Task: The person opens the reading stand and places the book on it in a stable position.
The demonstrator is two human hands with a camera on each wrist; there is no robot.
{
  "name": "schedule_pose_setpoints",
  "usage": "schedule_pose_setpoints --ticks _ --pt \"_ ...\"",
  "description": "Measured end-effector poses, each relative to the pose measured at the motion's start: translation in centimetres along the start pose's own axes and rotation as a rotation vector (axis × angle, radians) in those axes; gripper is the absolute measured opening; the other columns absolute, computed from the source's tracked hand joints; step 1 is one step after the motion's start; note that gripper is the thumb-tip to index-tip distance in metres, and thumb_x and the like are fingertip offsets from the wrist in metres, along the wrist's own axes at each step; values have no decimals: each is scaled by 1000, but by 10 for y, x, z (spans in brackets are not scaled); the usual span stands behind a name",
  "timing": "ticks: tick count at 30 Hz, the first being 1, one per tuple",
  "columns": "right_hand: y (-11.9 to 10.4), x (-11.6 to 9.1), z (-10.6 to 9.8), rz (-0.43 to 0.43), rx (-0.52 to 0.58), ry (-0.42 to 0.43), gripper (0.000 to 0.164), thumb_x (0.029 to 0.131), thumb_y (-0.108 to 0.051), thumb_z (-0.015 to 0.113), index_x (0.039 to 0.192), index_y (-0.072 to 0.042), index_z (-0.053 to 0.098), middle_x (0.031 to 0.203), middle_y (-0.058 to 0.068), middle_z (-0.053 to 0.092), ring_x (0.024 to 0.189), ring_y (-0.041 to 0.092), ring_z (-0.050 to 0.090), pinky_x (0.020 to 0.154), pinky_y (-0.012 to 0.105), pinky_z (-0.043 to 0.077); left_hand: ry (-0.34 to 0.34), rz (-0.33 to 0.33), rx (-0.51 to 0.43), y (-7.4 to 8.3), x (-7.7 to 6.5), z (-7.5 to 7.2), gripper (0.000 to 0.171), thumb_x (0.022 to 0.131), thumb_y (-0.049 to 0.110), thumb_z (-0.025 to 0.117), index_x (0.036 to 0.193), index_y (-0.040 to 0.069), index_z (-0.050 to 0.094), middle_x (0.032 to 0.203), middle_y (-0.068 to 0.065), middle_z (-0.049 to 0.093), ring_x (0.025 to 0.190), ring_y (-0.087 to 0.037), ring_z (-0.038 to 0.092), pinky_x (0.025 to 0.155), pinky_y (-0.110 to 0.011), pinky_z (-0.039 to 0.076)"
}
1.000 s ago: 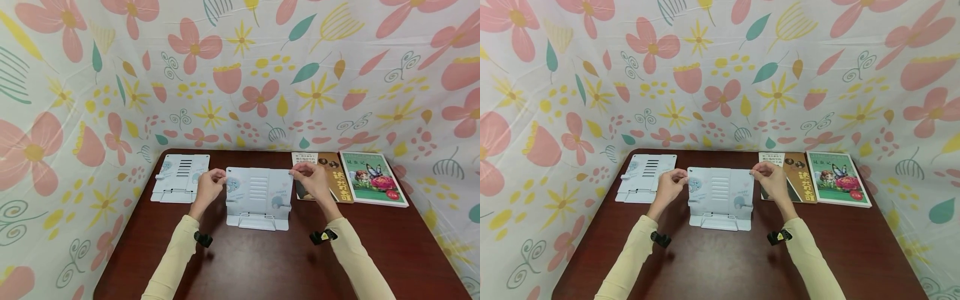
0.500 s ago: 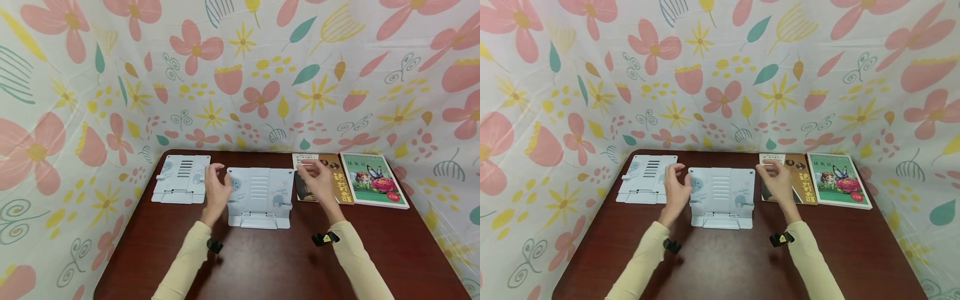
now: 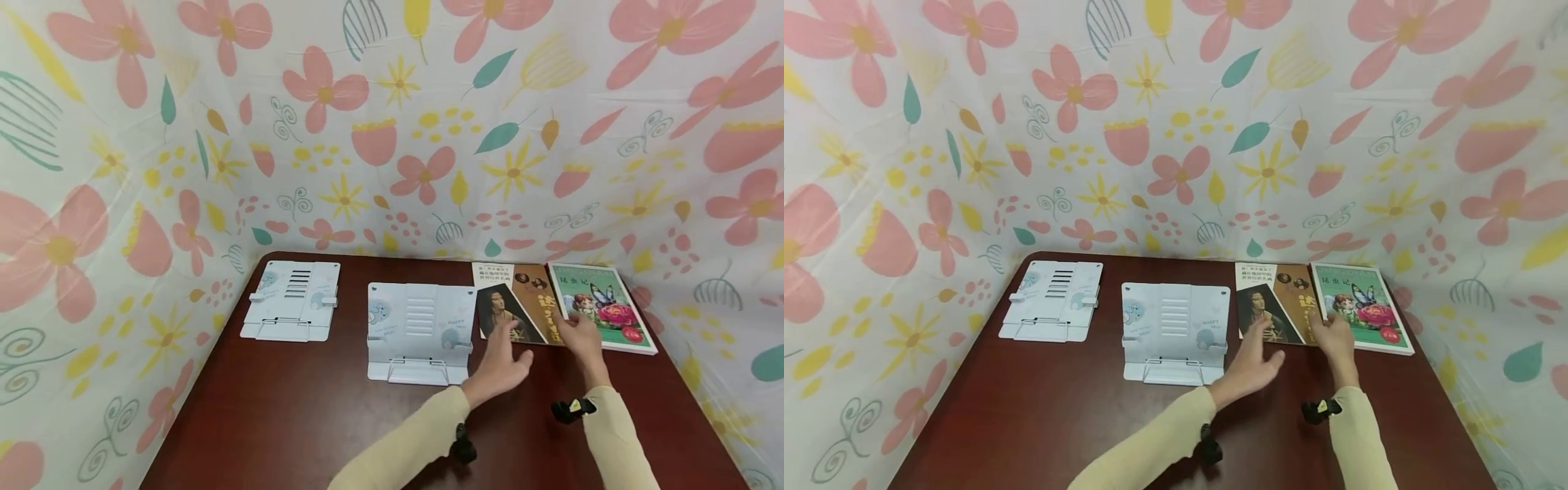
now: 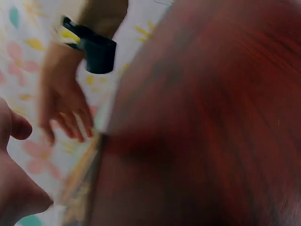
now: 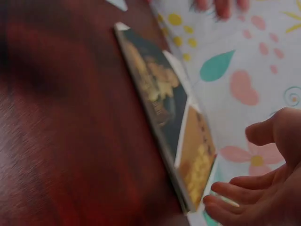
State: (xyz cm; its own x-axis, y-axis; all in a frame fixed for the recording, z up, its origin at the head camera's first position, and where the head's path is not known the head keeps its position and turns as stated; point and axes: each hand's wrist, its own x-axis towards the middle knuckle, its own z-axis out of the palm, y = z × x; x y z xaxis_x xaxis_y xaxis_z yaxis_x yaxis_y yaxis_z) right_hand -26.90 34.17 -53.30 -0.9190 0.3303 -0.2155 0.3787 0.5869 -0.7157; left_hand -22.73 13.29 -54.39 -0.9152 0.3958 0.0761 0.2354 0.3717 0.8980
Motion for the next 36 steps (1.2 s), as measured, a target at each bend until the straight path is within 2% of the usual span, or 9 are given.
schedule_pose_setpoints --ticks 4,6,9,13,17,20,22,29,36 --pt "15 -1 2 -19 -99 30 70 104 -41 45 139 19 44 134 44 48 119 57 50 95 61 47 -16 -286 -106 -12 10 26 74 101 31 52 163 21 14 171 -6 -6 159 -28 2 121 -52 29" --pt "19 -1 5 -52 -142 65 56 102 -38 49 113 16 60 105 37 62 94 49 58 79 53 50 37 -358 -169 -16 13 30 78 98 26 54 164 20 13 171 -9 -9 159 -29 2 119 -53 29" --pt "25 0 10 -88 -166 102 44 99 -34 53 71 -1 53 61 12 52 60 29 47 58 38 38 108 -387 -236 -18 16 31 81 93 20 54 163 16 13 171 -10 -3 158 -28 9 114 -48 35" --pt "26 1 14 -110 -157 126 44 97 -29 55 59 -14 39 50 -4 34 51 17 31 53 32 27 204 -374 -308 -13 22 26 81 85 11 54 159 9 21 165 -14 20 149 -26 31 104 -42 39" --pt "26 2 18 -111 -146 144 39 96 -26 54 67 0 56 57 13 51 56 29 46 55 40 40 308 -391 -401 -5 33 18 67 95 8 52 156 3 26 159 -18 31 145 -30 37 110 -45 38" --pt "28 0 22 -87 -115 162 42 97 -24 54 101 17 66 94 36 65 88 50 59 80 57 50 348 -408 -430 -1 41 14 56 104 14 50 154 1 30 157 -20 35 146 -35 36 115 -50 36" --pt "29 -3 26 -63 -85 180 51 97 -23 52 126 19 58 124 40 60 114 56 52 100 65 40 372 -402 -432 1 46 12 50 105 15 52 151 1 37 151 -18 42 141 -34 43 112 -50 40" --pt "30 -8 42 -37 57 260 48 99 -20 52 133 13 55 128 36 60 118 49 55 109 60 34 448 -359 -415 8 58 6 31 97 1 59 127 11 58 113 -2 59 99 -17 57 84 -38 48" --pt "39 -7 49 -27 113 380 47 102 -27 50 135 7 58 127 30 65 112 39 64 103 51 43 368 -132 -318 11 44 -2 35 94 -2 61 123 17 66 115 3 65 88 -3 60 75 -22 50"
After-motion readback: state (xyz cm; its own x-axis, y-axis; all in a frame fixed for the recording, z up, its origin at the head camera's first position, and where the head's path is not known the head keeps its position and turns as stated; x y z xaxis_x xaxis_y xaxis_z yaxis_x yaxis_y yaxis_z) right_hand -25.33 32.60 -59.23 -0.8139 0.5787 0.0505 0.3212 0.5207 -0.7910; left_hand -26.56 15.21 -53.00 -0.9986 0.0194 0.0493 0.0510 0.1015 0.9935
